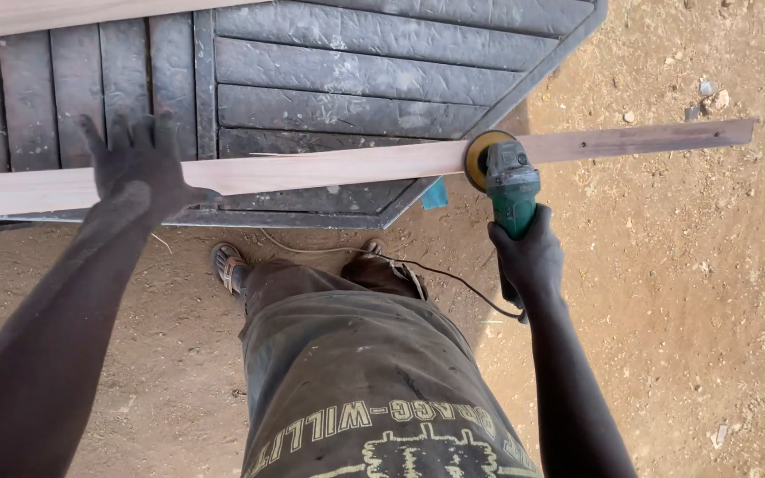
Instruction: Using an angle grinder with a sanding disc to smooth the surfaces and edges of wooden planks.
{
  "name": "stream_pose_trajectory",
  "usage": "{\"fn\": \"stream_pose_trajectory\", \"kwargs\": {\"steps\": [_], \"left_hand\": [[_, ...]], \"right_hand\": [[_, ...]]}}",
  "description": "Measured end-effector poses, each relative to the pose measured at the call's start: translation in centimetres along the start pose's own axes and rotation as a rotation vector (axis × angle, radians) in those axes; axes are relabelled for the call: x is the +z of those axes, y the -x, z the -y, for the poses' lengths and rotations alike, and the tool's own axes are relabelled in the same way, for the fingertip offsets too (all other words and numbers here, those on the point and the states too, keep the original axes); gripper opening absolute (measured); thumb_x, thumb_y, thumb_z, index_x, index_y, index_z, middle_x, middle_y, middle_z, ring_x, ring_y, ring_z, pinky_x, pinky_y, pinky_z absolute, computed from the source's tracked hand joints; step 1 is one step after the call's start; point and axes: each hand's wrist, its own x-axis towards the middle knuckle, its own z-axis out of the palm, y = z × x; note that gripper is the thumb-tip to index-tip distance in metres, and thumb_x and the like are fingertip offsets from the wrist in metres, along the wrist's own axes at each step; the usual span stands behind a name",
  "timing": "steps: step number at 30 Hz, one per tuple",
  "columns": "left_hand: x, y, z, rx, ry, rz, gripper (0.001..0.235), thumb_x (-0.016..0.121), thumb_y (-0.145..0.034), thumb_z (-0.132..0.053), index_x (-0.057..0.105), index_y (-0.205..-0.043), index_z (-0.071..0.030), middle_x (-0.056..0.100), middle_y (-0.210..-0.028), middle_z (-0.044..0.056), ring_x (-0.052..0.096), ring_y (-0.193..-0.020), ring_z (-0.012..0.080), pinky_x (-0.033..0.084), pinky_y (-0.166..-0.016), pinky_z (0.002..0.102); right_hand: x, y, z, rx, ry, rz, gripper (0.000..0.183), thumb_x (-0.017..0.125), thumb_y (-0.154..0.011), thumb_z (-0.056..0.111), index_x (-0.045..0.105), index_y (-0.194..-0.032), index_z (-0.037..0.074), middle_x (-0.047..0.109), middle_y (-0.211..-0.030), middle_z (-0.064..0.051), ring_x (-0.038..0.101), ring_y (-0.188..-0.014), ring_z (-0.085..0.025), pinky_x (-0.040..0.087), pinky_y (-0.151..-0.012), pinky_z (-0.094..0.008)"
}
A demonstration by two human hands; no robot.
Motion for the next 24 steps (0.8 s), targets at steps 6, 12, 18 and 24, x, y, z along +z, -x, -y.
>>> {"fn": "stream_pose_trajectory", "kwargs": {"steps": [6, 12, 18, 24], "left_hand": [[-3.4, -1.5, -15.3, 0.266, 0.151, -0.047, 0.133, 0.087, -0.056, -0.07, 0.031, -0.164, -0.013, 0.05, -0.155, 0.016, 0.031, -0.153, 0.0387, 0.003, -0.124, 0.07], [-2.4, 0.8, -13.6, 0.296, 0.062, -0.308, 0.078, 0.093, -0.058, -0.053, 0.066, -0.117, -0.008, 0.066, -0.11, 0.012, 0.064, -0.105, 0.0337, 0.037, -0.099, 0.059], [-1.0, -0.1, -13.5, 0.295, 0.131, -0.319, 0.073, 0.095, -0.058, -0.048, 0.064, -0.112, -0.01, 0.065, -0.104, 0.014, 0.065, -0.096, 0.0348, 0.043, -0.088, 0.05], [0.6, -0.7, -13.7, 0.283, 0.135, -0.251, 0.067, 0.09, -0.063, -0.044, 0.062, -0.116, -0.012, 0.068, -0.106, 0.016, 0.066, -0.096, 0.0359, 0.042, -0.09, 0.052]], "right_hand": [[-3.1, -6.1, -8.4, -0.009, -0.137, -0.058, 0.065, 0.077, -0.085, 0.049, 0.045, -0.128, 0.013, 0.066, -0.107, -0.027, 0.064, -0.109, -0.052, 0.049, -0.09, -0.062], [-3.9, -11.0, -13.0, 0.061, -0.211, -0.176, 0.064, 0.08, -0.086, 0.053, 0.044, -0.124, 0.015, 0.064, -0.1, -0.021, 0.067, -0.104, -0.047, 0.05, -0.086, -0.058], [-1.2, -5.7, -6.2, 0.009, -0.226, -0.096, 0.062, 0.077, -0.088, 0.046, 0.042, -0.125, 0.012, 0.065, -0.107, -0.028, 0.064, -0.107, -0.055, 0.048, -0.086, -0.063], [2.0, 2.7, 3.6, -0.242, -0.119, 0.064, 0.059, 0.075, -0.084, 0.036, 0.044, -0.126, 0.009, 0.067, -0.108, -0.031, 0.065, -0.105, -0.056, 0.05, -0.086, -0.066]]}}
